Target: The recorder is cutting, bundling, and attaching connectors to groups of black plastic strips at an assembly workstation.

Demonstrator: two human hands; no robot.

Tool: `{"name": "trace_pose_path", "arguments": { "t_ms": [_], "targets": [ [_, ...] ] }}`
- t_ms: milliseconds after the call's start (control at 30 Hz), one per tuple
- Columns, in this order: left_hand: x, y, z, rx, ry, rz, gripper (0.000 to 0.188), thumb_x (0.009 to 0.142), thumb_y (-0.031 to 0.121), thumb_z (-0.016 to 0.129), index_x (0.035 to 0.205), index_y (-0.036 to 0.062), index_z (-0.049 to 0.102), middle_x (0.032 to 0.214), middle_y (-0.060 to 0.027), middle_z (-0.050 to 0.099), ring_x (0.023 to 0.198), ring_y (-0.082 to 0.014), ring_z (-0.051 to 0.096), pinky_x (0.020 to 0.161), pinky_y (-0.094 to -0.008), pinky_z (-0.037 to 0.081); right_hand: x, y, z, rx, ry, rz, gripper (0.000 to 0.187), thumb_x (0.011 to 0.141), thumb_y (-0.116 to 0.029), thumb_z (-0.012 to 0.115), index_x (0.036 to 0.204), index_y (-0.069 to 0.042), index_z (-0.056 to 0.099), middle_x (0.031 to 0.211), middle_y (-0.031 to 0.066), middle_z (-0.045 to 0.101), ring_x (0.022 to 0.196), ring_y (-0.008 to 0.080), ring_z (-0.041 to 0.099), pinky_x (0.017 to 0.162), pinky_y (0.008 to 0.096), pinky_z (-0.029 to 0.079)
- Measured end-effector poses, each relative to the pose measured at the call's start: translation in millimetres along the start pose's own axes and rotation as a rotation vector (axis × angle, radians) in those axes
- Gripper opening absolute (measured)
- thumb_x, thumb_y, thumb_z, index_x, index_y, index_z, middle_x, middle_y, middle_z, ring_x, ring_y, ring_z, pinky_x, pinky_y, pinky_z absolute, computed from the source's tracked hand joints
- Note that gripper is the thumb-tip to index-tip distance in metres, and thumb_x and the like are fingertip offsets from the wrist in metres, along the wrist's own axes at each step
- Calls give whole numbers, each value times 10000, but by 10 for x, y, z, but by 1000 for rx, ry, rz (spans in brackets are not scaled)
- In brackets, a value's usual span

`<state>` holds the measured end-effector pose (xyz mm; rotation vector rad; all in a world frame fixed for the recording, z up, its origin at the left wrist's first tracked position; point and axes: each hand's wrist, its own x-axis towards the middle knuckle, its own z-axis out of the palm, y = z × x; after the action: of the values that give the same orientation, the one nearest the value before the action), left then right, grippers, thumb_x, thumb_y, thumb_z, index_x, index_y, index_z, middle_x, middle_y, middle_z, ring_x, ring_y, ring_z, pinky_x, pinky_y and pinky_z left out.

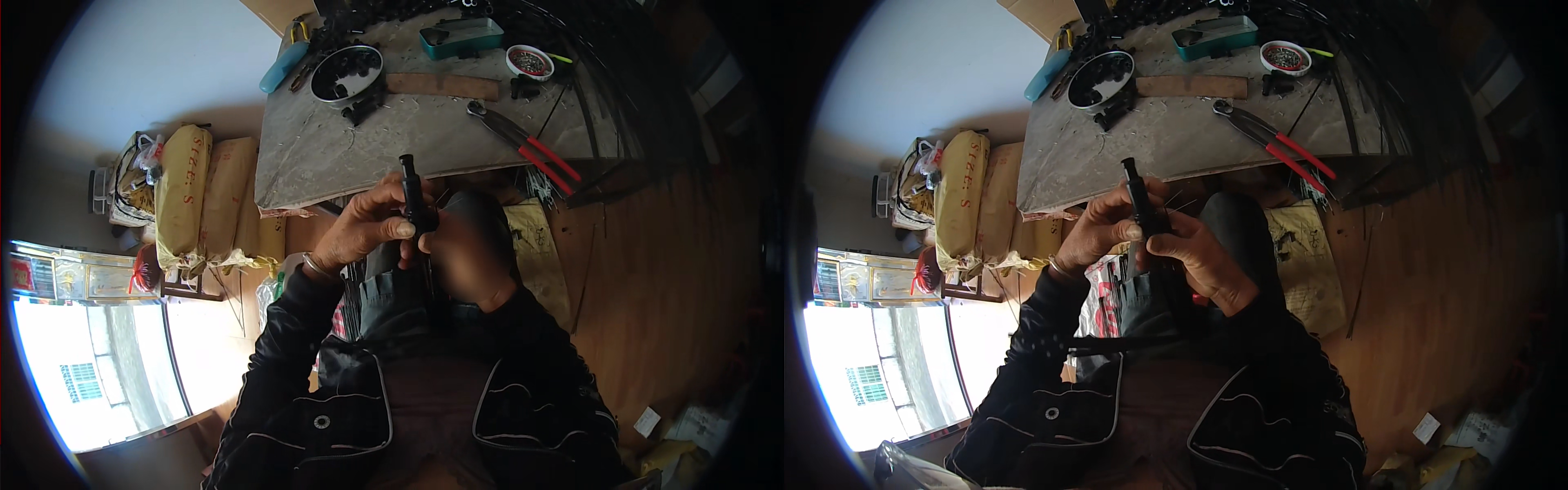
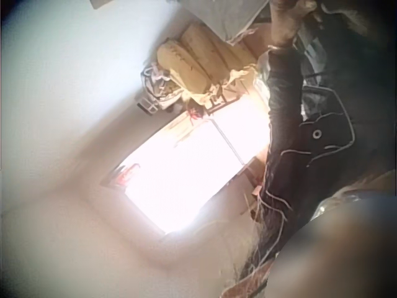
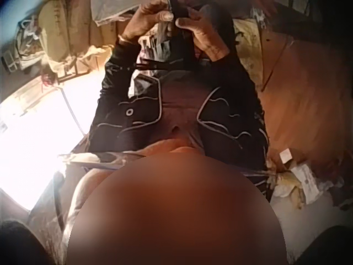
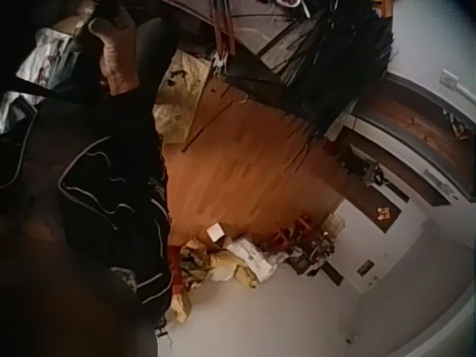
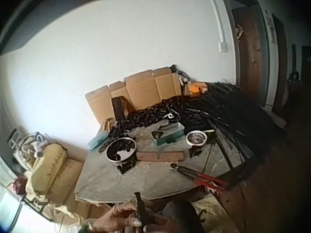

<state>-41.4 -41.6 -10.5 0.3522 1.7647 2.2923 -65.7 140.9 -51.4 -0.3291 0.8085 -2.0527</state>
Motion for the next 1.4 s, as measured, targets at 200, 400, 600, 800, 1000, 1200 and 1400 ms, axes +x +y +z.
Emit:
{"name": "trace_pose_path", "arguments": {
  "t_ms": [200, 400, 600, 800, 1000, 1200, 1400],
  "targets": [
    [-161, -32, 173, 331, 444, 156, 611, 812, 325, 740, 1278, 3, 509, 1247, -113, 509, 1048, -199, 563, 878, -316, 471, 2, -13, -72, 8, 162, -80, 312, 846, -205, 702, 1079, -30, 590, 861, 63, 626, 788, 164, 618, 731, 313, 522],
    [-433, 171, 841, -100, -156, 105, 843, 786, 443, 756, 1408, 24, 371, 951, -185, 663, 859, -259, 651, 814, -348, 500, 43, 6, -139, 19, 310, -139, 215, 847, -194, 703, 982, -46, 627, 820, 46, 631, 738, 133, 603, 695, 275, 491],
    [-19, -7, 669, 74, 637, 74, 505, 827, 6, 705, 1289, 4, 501, 942, -72, 675, 793, -104, 622, 703, -226, 501, 160, -10, 76, -168, 494, -361, 222, 837, -173, 720, 1007, -57, 636, 829, 11, 636, 723, 83, 584, 667, 203, 457],
    [90, -92, 575, 141, 677, 144, 368, 826, 12, 713, 1175, -20, 602, 1002, -40, 680, 902, -98, 625, 798, -243, 506, 194, 173, 224, -233, 481, -566, 312, 879, -61, 664, 1181, -20, 598, 985, 22, 636, 868, 93, 592, 757, 240, 473],
    [31, 36, 554, 91, 641, 64, 294, 839, 32, 700, 1122, -22, 639, 975, -47, 687, 889, -107, 629, 813, -256, 499, 137, 148, 176, -659, 488, -667, 304, 873, -96, 684, 1159, -36, 603, 1012, 53, 637, 882, 102, 595, 731, 251, 480],
    [-31, -37, 533, 146, 661, 108, 272, 824, 16, 718, 1090, -4, 662, 942, -34, 699, 831, -85, 633, 754, -232, 517, -37, -54, 143, -807, 449, -409, 205, 857, -124, 708, 1000, 2, 634, 842, 60, 663, 750, 96, 632, 688, 224, 500],
    [-107, -59, 593, 60, 661, 179, 255, 825, 7, 714, 1077, 21, 672, 945, -34, 700, 855, -87, 631, 790, -239, 510, -22, -154, -26, -449, 218, -134, 190, 827, -150, 739, 923, -6, 661, 838, 33, 664, 774, 83, 627, 715, 219, 491]
  ]
}}
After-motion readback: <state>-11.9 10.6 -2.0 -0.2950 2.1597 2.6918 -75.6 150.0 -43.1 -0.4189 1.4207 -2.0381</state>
